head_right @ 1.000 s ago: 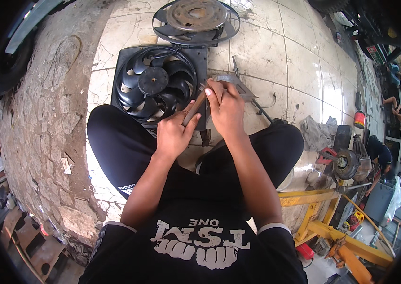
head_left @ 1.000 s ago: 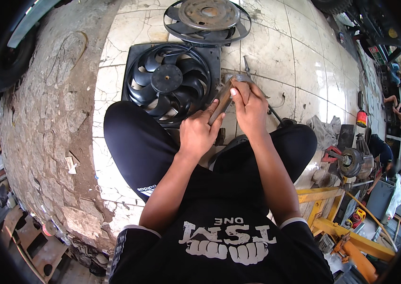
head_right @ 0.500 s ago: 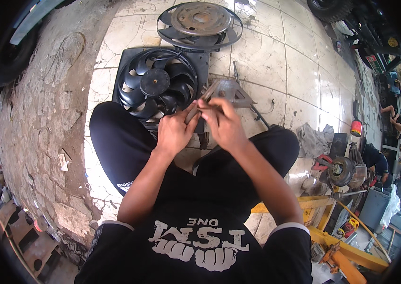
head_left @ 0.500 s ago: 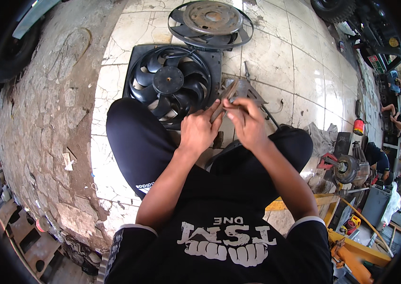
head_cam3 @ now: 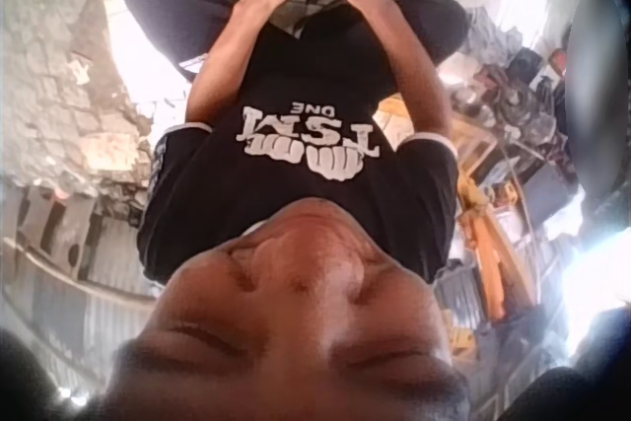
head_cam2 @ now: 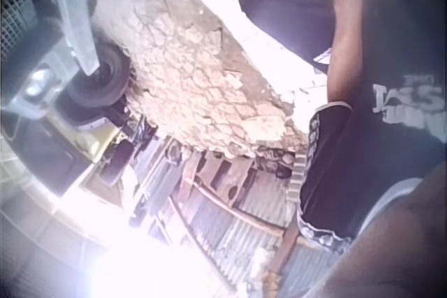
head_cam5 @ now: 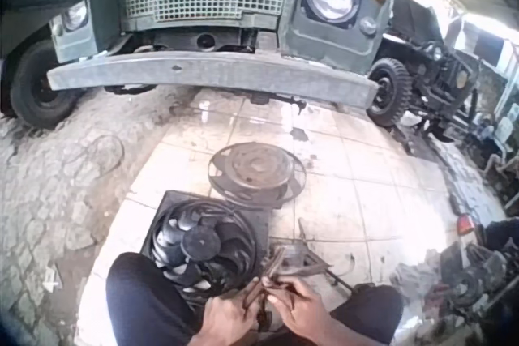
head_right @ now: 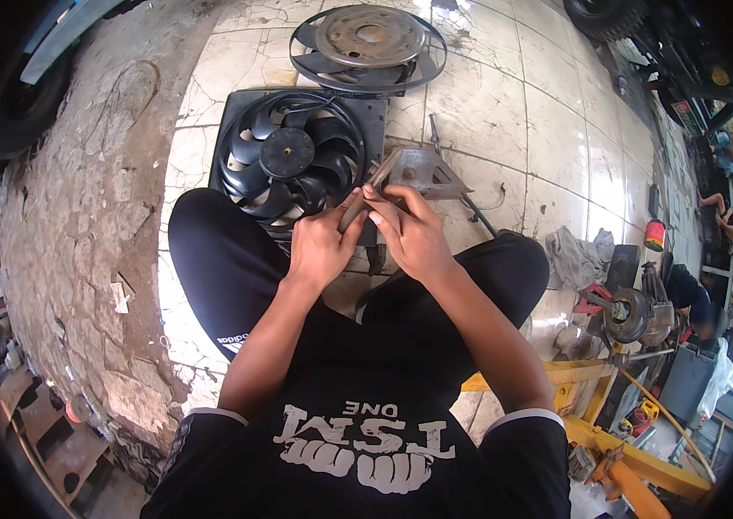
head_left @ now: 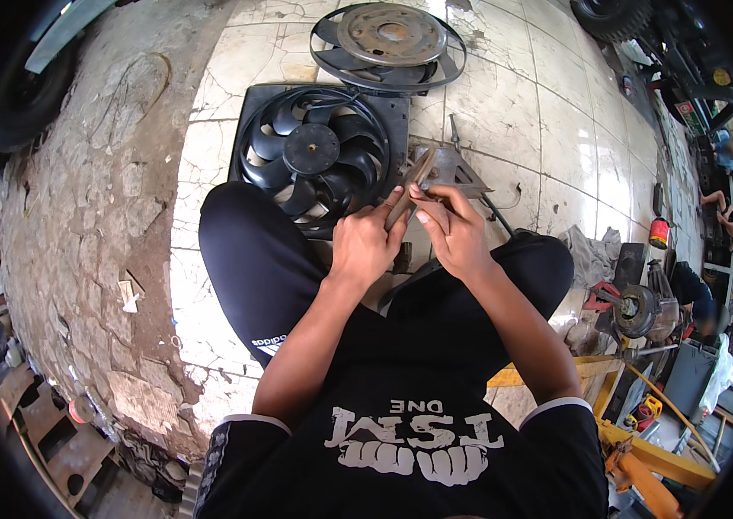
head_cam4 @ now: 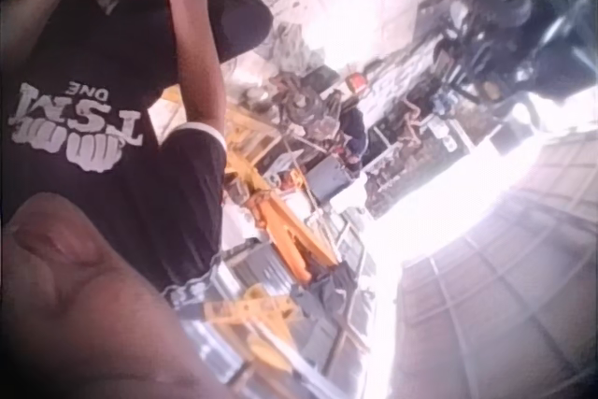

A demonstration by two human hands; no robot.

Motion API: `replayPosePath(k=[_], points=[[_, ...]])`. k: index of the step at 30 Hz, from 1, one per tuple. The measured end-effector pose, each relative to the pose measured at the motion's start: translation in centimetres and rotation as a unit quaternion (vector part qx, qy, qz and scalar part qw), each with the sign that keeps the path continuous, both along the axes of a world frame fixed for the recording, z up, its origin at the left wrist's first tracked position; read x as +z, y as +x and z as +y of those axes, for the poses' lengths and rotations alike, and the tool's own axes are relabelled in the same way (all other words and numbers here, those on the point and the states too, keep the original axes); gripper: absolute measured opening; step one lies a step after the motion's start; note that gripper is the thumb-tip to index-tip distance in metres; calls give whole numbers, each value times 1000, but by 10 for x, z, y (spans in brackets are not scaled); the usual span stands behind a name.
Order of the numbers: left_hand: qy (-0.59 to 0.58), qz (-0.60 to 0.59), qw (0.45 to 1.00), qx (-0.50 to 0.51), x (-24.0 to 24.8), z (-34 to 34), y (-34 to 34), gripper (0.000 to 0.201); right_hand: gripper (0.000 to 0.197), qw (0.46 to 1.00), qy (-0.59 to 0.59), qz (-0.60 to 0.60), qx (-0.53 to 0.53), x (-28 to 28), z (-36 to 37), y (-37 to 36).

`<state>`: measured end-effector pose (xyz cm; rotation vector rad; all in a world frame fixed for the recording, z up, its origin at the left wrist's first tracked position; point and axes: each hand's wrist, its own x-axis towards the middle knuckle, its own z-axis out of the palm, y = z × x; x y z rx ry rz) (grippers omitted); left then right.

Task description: The person sits on the floor and uses a sanding block to smooth the surface of a metal part. They repeatedly rub the sanding block against the metal, occasionally pausing to inspect the surface before continuing.

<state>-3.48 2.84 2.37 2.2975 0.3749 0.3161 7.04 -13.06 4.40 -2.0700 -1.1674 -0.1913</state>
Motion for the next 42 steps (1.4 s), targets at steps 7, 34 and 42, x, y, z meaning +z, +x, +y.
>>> replayPosePath(k=[7, 34, 42], points=[[2, -13, 1000, 10, -2, -1, 6, 41, 32, 999, -31, 24, -28, 1, 4, 2], [4, -29, 999, -27, -3, -5, -4, 40, 27, 996, 10, 89, -16, -2, -13, 27], [7, -29, 999, -24, -1, -4, -7, 40, 25, 992, -3, 115, -59, -6, -21, 24]])
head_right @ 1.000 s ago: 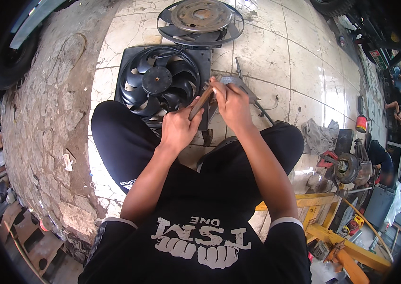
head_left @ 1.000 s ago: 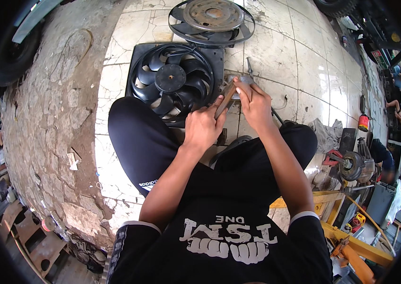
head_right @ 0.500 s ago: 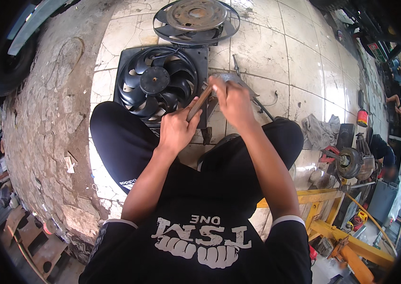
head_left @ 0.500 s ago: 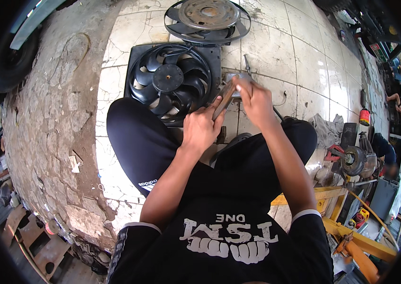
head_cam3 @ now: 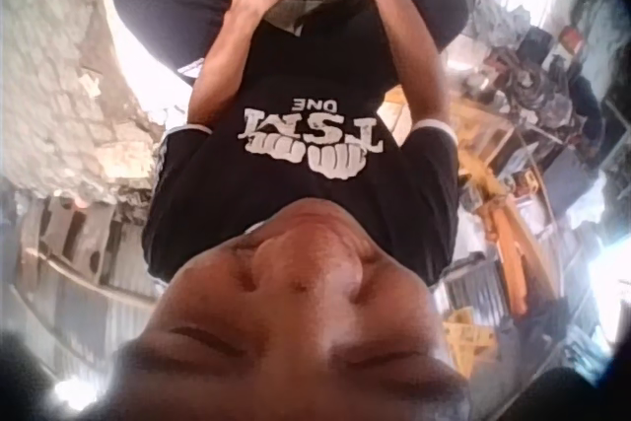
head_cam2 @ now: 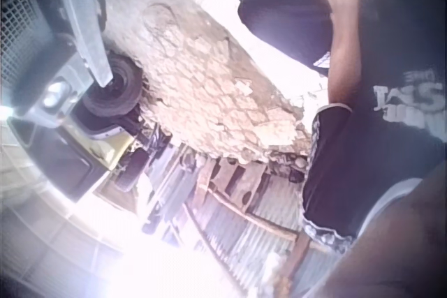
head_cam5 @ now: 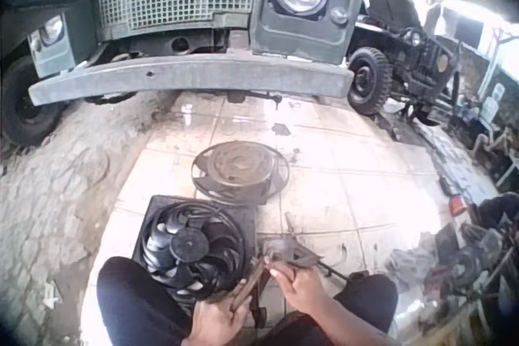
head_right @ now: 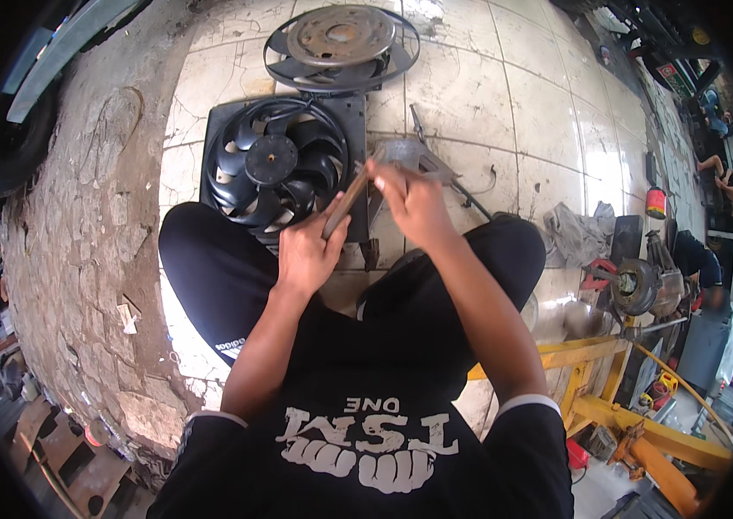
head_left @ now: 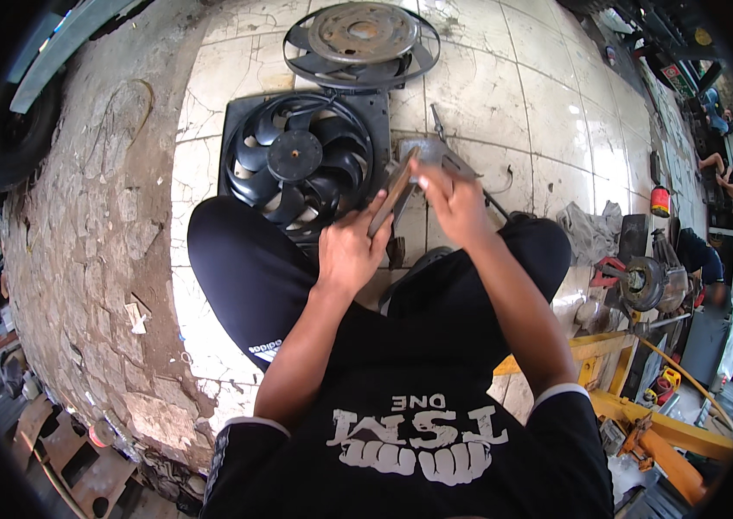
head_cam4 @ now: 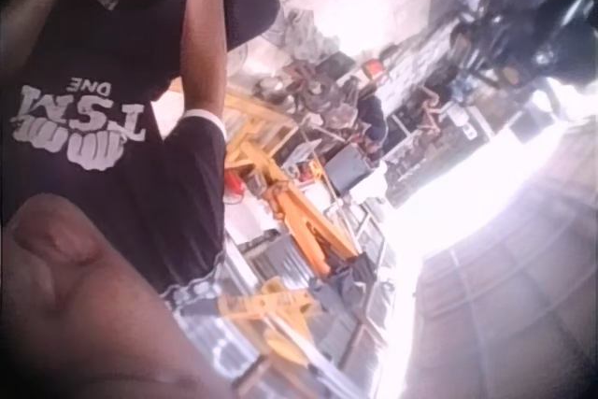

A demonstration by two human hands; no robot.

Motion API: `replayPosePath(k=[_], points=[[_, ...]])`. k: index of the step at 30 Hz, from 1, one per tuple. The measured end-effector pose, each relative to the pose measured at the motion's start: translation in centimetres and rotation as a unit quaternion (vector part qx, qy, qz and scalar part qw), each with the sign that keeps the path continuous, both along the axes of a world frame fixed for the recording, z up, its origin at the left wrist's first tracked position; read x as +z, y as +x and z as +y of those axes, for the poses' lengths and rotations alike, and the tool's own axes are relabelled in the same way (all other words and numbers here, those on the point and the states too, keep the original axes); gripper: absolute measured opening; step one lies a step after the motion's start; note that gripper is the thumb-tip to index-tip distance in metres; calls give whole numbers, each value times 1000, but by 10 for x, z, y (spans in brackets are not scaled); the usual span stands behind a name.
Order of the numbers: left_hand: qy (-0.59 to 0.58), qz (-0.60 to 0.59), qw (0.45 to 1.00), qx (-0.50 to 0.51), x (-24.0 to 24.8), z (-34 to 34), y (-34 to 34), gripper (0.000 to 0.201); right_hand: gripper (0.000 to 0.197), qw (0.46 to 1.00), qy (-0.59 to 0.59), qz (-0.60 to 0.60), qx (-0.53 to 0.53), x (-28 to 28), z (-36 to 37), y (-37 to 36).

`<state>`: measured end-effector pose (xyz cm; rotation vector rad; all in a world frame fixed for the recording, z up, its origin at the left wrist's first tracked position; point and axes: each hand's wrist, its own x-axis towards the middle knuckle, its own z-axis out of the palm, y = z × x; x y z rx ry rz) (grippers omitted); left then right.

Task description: The person sits on the floor and uses a sanding block to smooth the surface of a metal part. They repeatedly rub the sanding block against the metal, occasionally pausing to inspect the surface before continuing.

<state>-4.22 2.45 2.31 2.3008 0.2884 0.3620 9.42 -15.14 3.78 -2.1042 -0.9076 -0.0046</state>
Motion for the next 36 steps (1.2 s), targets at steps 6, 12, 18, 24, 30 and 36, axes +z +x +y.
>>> replayPosePath(k=[6, 12, 18, 24, 30, 36], points=[[-10, -15, 1000, 4, -1, 3, -3, 39, 24, 999, -47, -23, 5, 5, 9, -6], [-17, -33, 999, -7, -2, 2, 1, 37, 24, 994, -51, 55, -77, -1, 21, 16], [-11, -19, 1000, -4, 4, 4, 9, 38, 23, 1000, 13, -2, -8, 5, 19, -6], [5, -19, 1000, -16, 1, 3, -5, 40, 20, 998, -15, -63, 0, 4, 17, -17], [6, 22, 1000, -1, -2, 1, 8, 41, 24, 993, -24, -112, 19, 10, 18, -27], [0, 34, 999, 9, 5, 1, 13, 41, 22, 994, -9, -103, -47, -3, 21, -15]])
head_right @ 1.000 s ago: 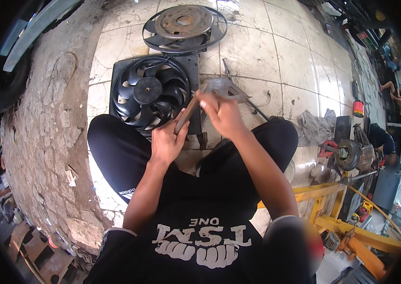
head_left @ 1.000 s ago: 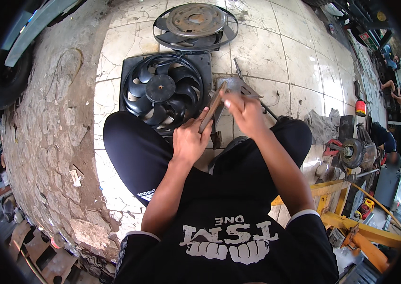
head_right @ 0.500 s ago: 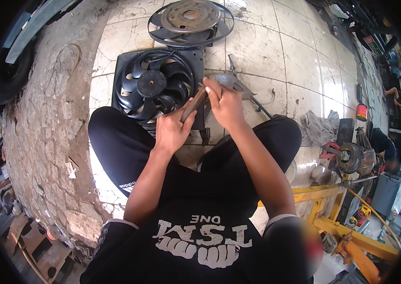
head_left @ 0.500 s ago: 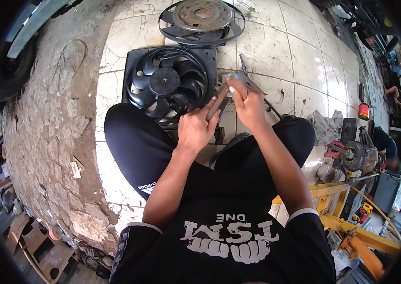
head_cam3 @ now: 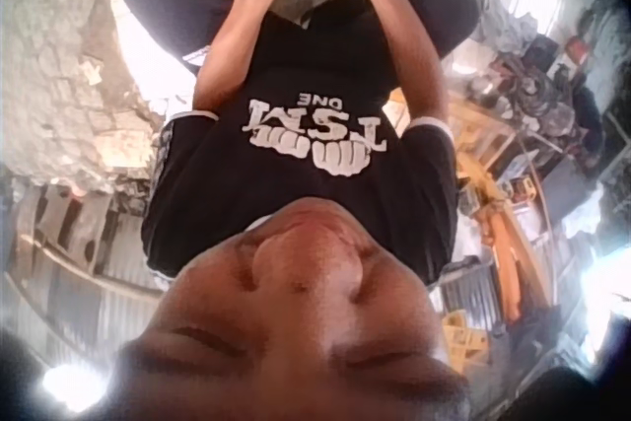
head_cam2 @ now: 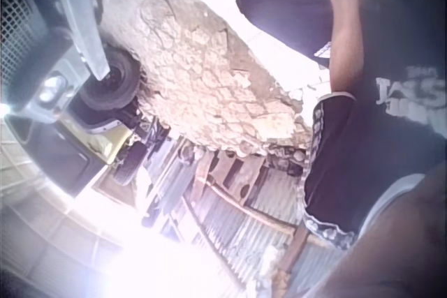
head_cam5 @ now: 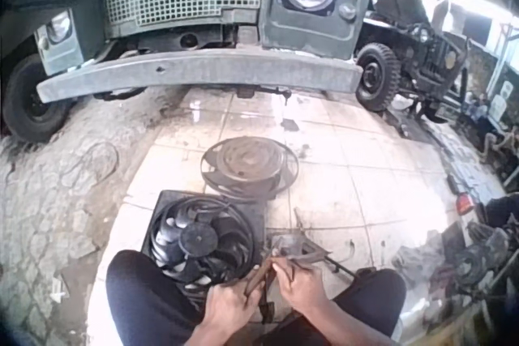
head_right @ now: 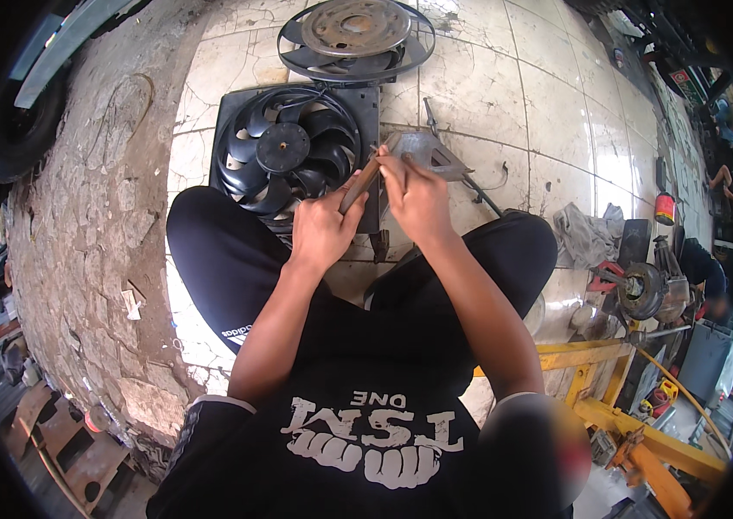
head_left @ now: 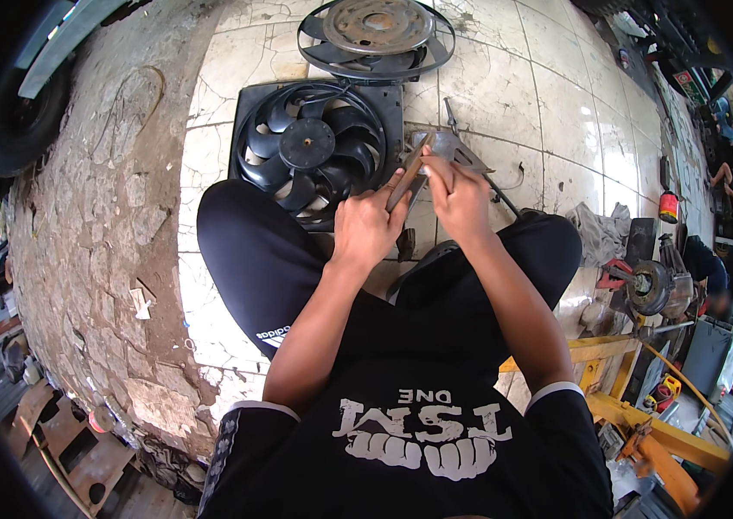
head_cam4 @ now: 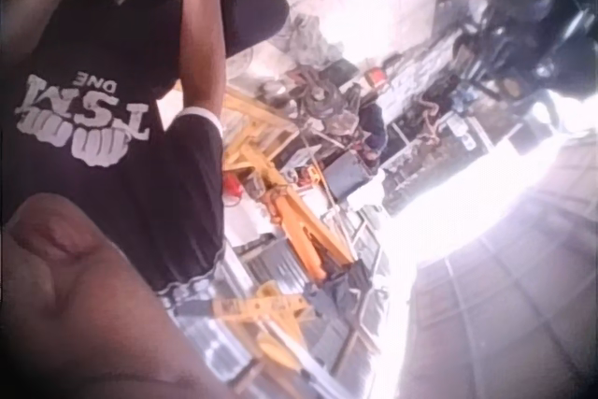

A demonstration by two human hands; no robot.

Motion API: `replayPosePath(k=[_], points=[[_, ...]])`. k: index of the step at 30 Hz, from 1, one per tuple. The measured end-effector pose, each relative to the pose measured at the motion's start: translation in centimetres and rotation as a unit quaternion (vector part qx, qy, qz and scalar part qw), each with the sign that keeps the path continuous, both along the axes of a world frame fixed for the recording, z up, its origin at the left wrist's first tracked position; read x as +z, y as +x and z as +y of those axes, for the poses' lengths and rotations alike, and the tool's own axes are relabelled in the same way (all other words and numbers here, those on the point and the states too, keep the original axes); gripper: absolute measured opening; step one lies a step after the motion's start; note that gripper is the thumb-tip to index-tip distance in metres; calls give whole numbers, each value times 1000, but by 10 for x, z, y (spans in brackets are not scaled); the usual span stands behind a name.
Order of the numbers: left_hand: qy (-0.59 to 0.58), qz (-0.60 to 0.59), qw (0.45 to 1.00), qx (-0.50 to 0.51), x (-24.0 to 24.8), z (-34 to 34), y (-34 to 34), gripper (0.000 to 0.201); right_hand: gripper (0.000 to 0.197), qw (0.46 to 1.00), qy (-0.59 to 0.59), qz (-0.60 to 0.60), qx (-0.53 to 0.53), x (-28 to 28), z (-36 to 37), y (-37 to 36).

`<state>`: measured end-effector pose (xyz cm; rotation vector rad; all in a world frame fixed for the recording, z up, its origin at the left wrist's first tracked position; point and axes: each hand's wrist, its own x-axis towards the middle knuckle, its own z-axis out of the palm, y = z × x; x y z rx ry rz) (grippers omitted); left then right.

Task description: The person sits on the floor and uses a sanding block to smooth the surface of a metal part. They repeatedly rub the sanding block against the metal, occasionally pausing to inspect the surface before continuing.

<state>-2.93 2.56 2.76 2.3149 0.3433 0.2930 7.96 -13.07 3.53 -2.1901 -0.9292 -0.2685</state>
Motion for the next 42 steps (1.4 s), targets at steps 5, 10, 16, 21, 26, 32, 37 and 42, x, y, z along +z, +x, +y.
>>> replayPosePath(k=[5, 10, 16, 21, 26, 32, 37, 42], points=[[-7, 3, 1000, -6, -3, 3, -6, 40, 28, 992, -23, -72, 106, -3, -6, -7], [11, 15, 1000, -12, -5, 1, -5, 41, 28, 993, 3, -43, 107, 2, -1, -15], [-5, -5, 1000, -11, 1, -3, 0, 40, 32, 999, 13, -16, 25, 3, 3, 11], [10, -16, 999, -30, -4, 0, -8, 38, 23, 996, 6, -16, 93, 9, -2, -14], [10, 5, 1000, -18, -1, -4, -4, 39, 22, 997, -9, -1, 76, 14, -5, -13], [5, -17, 1000, -14, -3, -4, -1, 40, 21, 999, -6, 44, 4, 10, 1, 9], [14, -21, 999, -25, -6, -3, -7, 39, 21, 998, -29, 35, 43, 18, -5, -7], [-3, -18, 1000, -15, -1, -6, 0, 37, 24, 999, -12, 36, 34, 12, -4, 1]])
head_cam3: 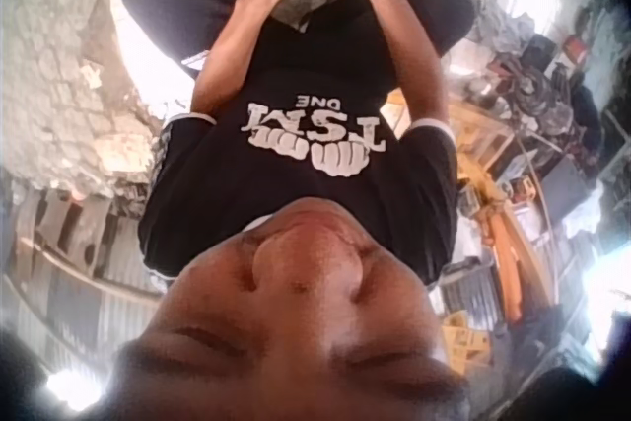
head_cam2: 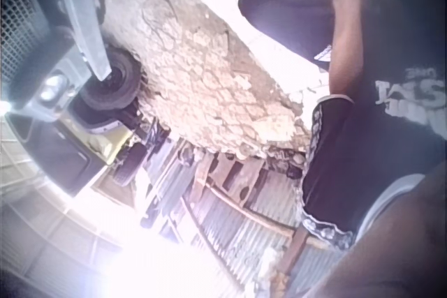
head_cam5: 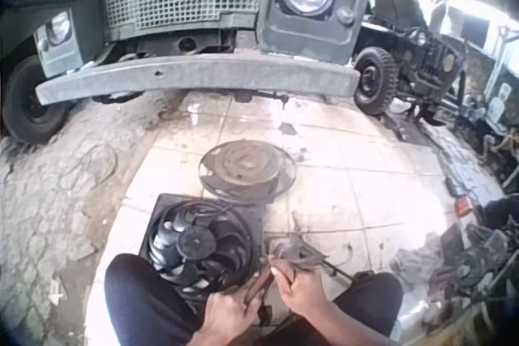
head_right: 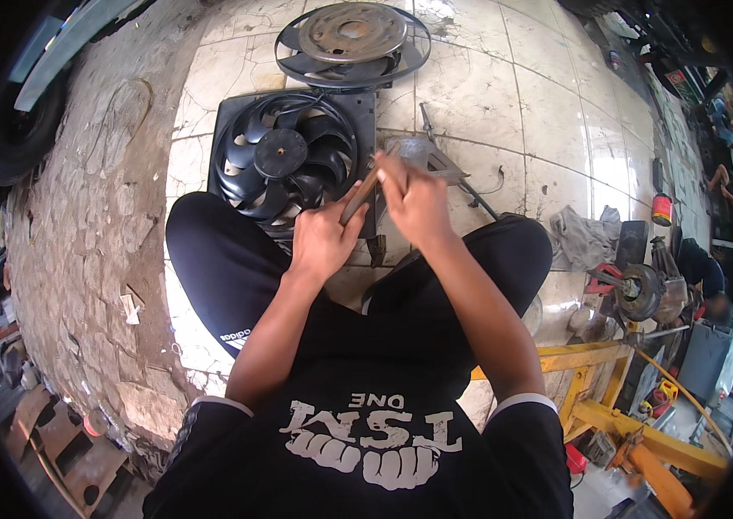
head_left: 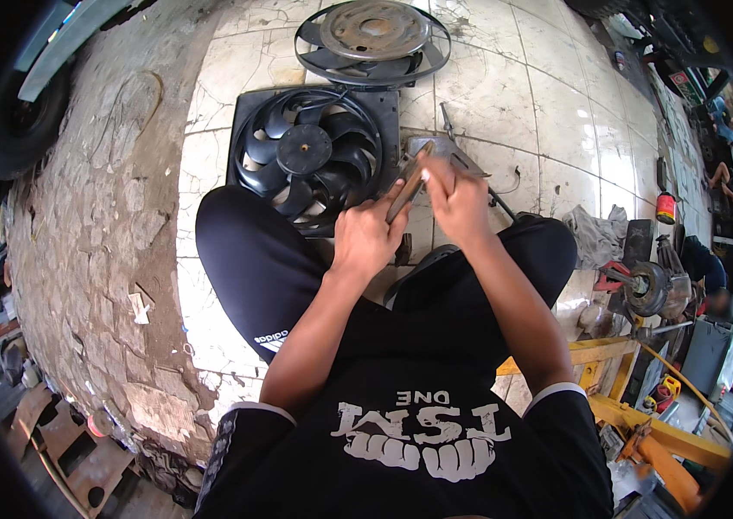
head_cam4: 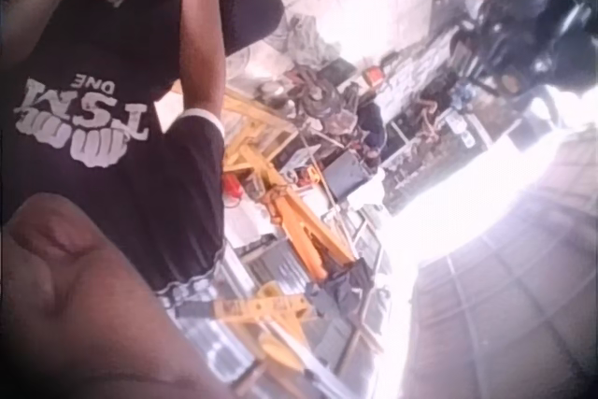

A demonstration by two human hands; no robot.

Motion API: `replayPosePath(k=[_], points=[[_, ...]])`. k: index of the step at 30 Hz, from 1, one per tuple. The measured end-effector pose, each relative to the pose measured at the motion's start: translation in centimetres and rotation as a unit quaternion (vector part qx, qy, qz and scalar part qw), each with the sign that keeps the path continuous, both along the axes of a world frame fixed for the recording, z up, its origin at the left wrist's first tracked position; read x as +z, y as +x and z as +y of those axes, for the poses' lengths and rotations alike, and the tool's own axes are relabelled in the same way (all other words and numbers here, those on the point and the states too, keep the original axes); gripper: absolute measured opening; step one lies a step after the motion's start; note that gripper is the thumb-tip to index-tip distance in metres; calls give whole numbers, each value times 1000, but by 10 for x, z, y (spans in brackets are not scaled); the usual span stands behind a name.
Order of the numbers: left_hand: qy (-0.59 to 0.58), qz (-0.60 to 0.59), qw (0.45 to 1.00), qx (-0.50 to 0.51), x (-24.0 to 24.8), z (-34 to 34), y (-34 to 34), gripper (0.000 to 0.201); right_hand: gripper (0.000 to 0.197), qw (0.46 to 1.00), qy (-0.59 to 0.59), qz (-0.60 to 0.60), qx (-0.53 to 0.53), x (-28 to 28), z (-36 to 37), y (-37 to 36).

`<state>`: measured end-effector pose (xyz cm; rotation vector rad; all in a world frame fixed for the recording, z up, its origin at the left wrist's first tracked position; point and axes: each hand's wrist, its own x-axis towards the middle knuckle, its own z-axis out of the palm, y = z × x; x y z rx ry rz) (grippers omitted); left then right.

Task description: The person sits on the floor and uses a sanding block to smooth the surface of a metal part. They repeatedly rub the sanding block against the metal, occasionally pausing to inspect the surface before continuing.

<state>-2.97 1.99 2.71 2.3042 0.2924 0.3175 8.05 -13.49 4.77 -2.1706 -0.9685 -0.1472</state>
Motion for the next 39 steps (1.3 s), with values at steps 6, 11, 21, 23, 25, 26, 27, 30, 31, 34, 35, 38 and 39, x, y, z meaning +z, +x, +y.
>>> replayPosePath(k=[6, 11, 21, 23, 25, 26, 27, 30, 31, 34, 35, 38, 39], points=[[2, -5, 1000, -3, -4, 2, 1, 40, 22, 999, 19, 18, -26, 0, 2, 5], [12, 17, 1000, -11, -3, 4, -6, 40, 24, 994, 57, -22, 88, -6, -2, -28], [1, 20, 1000, -6, 2, 3, -5, 41, 25, 997, 52, -1, 62, -12, -9, -24], [-5, 1, 1000, -4, 1, 1, -2, 40, 27, 1000, 16, -8, -17, -15, -6, 4], [-3, -12, 1000, -1, 2, -3, -3, 37, 29, 999, -2, -8, -31, -11, -5, 7], [-2, 0, 1000, -5, 0, -1, -4, 37, 30, 1000, 0, -8, -10, -5, -6, -4], [-1, 13, 1000, -5, -2, 2, -8, 37, 31, 1000, 3, -8, 15, -1, -7, -16], [-5, 6, 1000, -6, 0, 4, -4, 40, 29, 997, 6, -49, 61, -3, -10, -17], [-7, -2, 1000, -7, 0, 3, -3, 41, 29, 998, 8, -47, 45, -5, -7, -9], [-2, 12, 1000, 2, -1, -1, -8, 39, 27, 1000, -3, 16, -16, 1, 1, -3], [0, 17, 1000, 4, 0, 0, -7, 39, 26, 999, 4, 23, -22, 3, 3, -5], [7, 31, 999, -27, -2, 6, -11, 39, 27, 990, 26, -87, 112, -3, -2, -31], [2, 22, 1000, -20, -1, 5, -10, 39, 27, 985, 52, -115, 116, -7, 1, -28]])
